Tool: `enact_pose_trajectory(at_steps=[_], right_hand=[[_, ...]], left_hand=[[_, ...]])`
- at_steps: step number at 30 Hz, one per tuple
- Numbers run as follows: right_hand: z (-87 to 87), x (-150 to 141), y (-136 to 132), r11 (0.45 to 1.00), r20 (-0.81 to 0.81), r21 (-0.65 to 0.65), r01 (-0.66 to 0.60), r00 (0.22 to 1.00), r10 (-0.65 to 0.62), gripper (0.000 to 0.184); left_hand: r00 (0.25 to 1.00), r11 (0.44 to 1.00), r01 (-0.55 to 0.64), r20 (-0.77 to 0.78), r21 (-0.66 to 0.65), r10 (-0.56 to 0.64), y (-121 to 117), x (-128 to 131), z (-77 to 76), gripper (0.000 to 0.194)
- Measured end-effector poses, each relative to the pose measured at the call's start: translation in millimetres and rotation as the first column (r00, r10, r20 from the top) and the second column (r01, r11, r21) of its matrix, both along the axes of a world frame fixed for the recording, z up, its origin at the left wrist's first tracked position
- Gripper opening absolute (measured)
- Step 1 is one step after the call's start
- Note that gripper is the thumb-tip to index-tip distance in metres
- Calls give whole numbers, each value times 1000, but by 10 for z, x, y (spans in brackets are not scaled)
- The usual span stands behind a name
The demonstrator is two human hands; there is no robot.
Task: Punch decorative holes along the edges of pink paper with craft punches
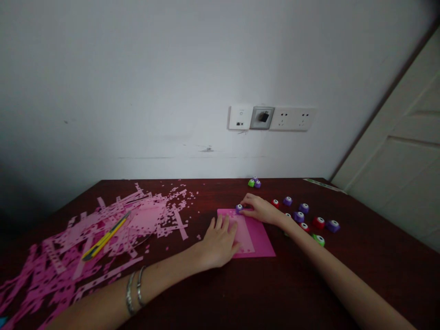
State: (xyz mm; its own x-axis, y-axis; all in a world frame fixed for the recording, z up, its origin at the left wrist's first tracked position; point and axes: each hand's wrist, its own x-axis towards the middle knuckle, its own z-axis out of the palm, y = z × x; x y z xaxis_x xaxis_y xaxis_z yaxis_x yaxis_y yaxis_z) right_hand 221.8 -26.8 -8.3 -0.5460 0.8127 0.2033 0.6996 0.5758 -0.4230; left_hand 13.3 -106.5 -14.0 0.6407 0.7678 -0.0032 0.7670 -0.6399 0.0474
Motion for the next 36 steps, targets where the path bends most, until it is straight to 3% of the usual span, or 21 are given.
enact_pose_trajectory(at_steps=[10,16,21,27,36], right_hand=[[175,212,-27,990,48,39,138,989,-140,24],[272,349,-246,981,163,108,160,971,-176,26],[238,570,-501,970,202,190,149,961,-187,27],[150,793,-751,974,256,171,149,948,-191,26],[145,899,-855,974,267,142,176,941,-209,25]], left_hand=[[1000,1000,5,-1,-23,-5,16,5,9,61],[1000,999,15,3,-43,-15,14,6,24,63],[1000,998,30,2,-62,-30,41,-2,8,63],[999,996,40,9,-76,-39,72,-11,-40,65],[1000,994,31,6,-108,-31,65,-7,-1,64]])
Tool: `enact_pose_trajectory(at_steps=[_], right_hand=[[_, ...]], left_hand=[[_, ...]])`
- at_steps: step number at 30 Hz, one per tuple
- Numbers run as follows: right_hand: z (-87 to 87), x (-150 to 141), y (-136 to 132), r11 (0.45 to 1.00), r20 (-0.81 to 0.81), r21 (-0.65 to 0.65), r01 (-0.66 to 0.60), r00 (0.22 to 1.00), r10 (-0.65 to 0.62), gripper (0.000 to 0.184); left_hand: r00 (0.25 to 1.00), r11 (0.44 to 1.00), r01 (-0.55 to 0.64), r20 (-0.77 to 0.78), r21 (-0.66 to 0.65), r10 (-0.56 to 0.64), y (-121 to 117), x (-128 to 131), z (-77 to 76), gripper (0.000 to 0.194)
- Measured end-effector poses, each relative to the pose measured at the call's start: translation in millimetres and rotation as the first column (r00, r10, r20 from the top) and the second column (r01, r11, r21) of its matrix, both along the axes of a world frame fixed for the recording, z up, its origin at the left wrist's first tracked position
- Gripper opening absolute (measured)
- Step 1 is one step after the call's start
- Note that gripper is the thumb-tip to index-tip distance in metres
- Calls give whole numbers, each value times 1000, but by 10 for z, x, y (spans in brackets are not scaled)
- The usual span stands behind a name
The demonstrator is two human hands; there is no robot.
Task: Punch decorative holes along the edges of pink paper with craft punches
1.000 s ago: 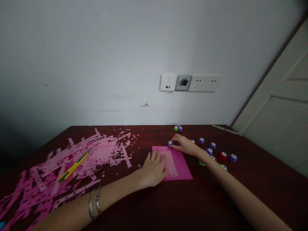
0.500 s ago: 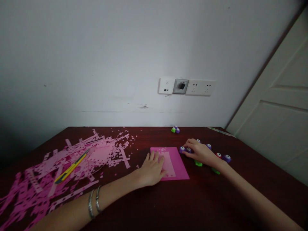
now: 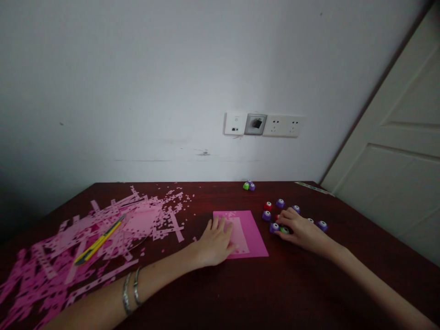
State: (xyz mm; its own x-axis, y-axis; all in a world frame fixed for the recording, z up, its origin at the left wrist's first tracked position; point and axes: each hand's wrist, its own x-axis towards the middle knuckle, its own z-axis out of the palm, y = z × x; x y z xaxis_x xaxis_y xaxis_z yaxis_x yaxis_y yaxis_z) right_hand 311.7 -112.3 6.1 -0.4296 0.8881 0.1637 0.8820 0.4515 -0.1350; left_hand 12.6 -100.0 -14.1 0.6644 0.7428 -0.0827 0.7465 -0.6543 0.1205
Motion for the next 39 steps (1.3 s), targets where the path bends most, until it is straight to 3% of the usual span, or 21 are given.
enact_pose_trajectory(at_steps=[5,9,12,16,20,24,29,39], right_hand=[[49,18,43,999,-45,-9,38,998,-39,34],[223,25,215,995,-156,-76,69,985,-80,35],[348,0,451,992,-232,-58,109,965,-120,31],[343,-96,881,982,-269,-25,189,944,-188,22],[199,-244,1301,962,-230,-44,270,934,-273,18],[76,-368,1573,927,-121,-49,371,919,-374,22],[1,-463,1733,906,-33,-60,419,906,-422,30],[-58,-532,1856,876,57,-71,477,879,-474,30]], left_hand=[[999,1000,21,47,-22,-20,-8,20,56,69],[990,994,51,127,92,-62,97,50,248,58],[957,985,83,262,152,-121,386,98,403,44],[908,989,126,393,75,-146,1033,248,479,31],[915,998,47,401,-32,-31,1689,493,380,23],[916,999,31,401,-38,-13,2112,755,192,23],[918,993,90,392,-71,-55,2332,1005,32,22],[904,970,196,409,-146,-121,2569,1204,-100,22]])
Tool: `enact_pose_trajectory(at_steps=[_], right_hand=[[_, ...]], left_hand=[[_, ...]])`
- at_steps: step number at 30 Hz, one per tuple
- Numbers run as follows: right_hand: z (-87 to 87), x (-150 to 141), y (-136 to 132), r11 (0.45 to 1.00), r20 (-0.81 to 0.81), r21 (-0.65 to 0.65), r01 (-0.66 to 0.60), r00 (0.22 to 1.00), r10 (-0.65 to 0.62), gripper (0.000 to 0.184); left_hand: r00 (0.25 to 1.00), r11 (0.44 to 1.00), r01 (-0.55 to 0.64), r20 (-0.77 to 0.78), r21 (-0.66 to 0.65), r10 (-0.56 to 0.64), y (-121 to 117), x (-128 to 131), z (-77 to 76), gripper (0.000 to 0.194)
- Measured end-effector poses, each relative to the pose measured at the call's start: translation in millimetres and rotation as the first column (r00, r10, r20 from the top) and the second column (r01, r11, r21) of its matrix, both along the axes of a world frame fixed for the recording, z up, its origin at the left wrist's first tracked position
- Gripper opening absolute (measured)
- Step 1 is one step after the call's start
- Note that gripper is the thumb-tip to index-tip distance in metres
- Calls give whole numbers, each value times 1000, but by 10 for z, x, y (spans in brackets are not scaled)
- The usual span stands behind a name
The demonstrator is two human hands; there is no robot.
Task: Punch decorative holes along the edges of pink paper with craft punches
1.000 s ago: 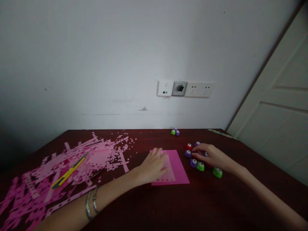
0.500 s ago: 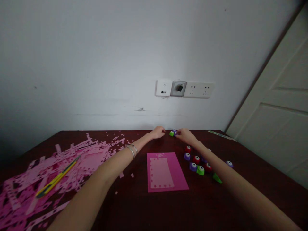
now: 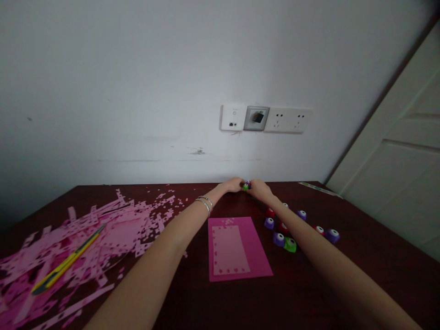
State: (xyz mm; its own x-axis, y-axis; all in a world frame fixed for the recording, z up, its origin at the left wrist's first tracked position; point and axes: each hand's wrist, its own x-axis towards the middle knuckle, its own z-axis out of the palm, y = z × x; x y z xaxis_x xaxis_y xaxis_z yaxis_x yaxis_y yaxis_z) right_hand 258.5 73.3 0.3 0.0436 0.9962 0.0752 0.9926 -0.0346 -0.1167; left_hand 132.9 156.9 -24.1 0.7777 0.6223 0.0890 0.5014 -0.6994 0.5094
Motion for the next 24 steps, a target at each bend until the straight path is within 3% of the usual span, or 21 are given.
enact_pose_trajectory(at_steps=[8,15,24], right_hand=[[-1,25,14,999,54,2,-46,997,46,28],[36,126,-6,982,38,56,-180,983,178,26],[266,78,-112,912,-268,174,-371,873,407,34]], left_hand=[[998,999,-38,50,9,38,20,-35,-25,12],[996,998,-56,74,35,54,-24,-114,14,13],[985,991,-64,166,113,44,-431,-508,424,22]])
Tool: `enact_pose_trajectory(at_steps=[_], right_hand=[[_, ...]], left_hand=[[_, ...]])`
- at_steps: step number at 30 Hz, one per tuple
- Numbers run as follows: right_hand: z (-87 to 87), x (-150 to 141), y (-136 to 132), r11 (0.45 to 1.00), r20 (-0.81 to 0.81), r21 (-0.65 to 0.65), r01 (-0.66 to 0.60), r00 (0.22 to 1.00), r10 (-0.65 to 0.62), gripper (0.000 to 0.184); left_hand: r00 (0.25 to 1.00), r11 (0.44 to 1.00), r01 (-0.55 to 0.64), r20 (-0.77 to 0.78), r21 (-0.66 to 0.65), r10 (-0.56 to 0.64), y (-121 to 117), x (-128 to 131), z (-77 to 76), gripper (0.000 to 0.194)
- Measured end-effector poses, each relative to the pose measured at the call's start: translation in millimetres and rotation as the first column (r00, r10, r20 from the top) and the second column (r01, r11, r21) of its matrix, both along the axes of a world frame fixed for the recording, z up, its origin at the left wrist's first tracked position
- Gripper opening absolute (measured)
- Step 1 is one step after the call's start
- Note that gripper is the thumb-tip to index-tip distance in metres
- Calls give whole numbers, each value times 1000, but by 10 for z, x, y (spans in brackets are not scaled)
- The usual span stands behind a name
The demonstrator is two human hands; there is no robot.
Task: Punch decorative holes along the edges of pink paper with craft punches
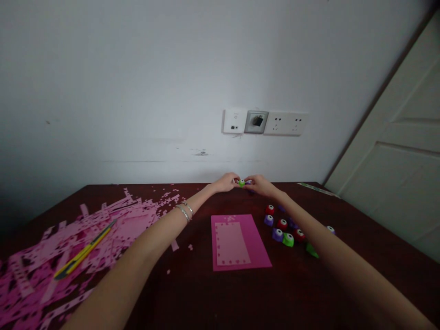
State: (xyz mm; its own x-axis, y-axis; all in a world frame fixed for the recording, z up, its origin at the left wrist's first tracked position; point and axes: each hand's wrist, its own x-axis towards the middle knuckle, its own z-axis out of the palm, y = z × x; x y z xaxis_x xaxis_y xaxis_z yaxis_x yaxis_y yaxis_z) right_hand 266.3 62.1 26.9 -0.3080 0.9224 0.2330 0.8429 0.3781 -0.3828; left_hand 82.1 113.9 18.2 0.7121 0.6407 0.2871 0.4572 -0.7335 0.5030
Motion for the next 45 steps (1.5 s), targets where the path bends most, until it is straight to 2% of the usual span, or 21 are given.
enact_pose_trajectory(at_steps=[3,6,9,14,18,23,27,29,32,34,37,40,45], right_hand=[[111,-111,-159,997,-18,4,-82,996,82,33],[150,-234,-375,990,-28,4,-144,989,144,33],[73,-346,-583,984,-40,-19,-177,983,176,34],[-180,-464,-793,976,-57,-107,-192,981,187,30],[-314,-490,-848,970,-60,-134,-202,979,196,30],[-365,-485,-849,963,-78,-148,-225,973,215,30],[-400,-469,-833,955,-135,-185,-231,969,208,30],[-406,-457,-831,950,-156,-203,-238,966,208,34],[-356,-433,-842,948,-182,-227,-221,966,182,40],[-281,-412,-857,951,-184,-236,-199,970,157,36],[-163,-377,-879,935,-124,-297,-193,979,162,23],[-123,-355,-890,909,-60,-358,-215,976,207,18],[-199,-385,-895,919,-15,-348,-185,981,192,22]], left_hand=[[1000,998,9,4,55,-9,-231,-187,125,21],[1000,998,12,-11,69,-12,-481,-368,148,21],[1000,1000,14,1,23,-14,-709,-512,58,23],[999,999,-30,-40,-31,28,-953,-639,-154,25],[993,1000,-25,-112,-15,23,-1018,-672,-247,26],[994,999,3,-111,-52,-9,-1034,-672,-277,24],[995,995,23,-97,-100,-33,-1050,-678,-259,24],[996,995,22,-89,-99,-31,-1049,-693,-243,31],[997,997,-48,-61,-60,44,-1032,-731,-187,48],[994,995,-83,-72,-47,80,-1022,-763,-121,41],[980,992,-50,-196,-117,27,-1040,-804,-9,21],[942,980,-49,-336,-192,-18,-1103,-812,57,18],[902,987,-122,-427,-101,67,-1188,-762,31,21]])
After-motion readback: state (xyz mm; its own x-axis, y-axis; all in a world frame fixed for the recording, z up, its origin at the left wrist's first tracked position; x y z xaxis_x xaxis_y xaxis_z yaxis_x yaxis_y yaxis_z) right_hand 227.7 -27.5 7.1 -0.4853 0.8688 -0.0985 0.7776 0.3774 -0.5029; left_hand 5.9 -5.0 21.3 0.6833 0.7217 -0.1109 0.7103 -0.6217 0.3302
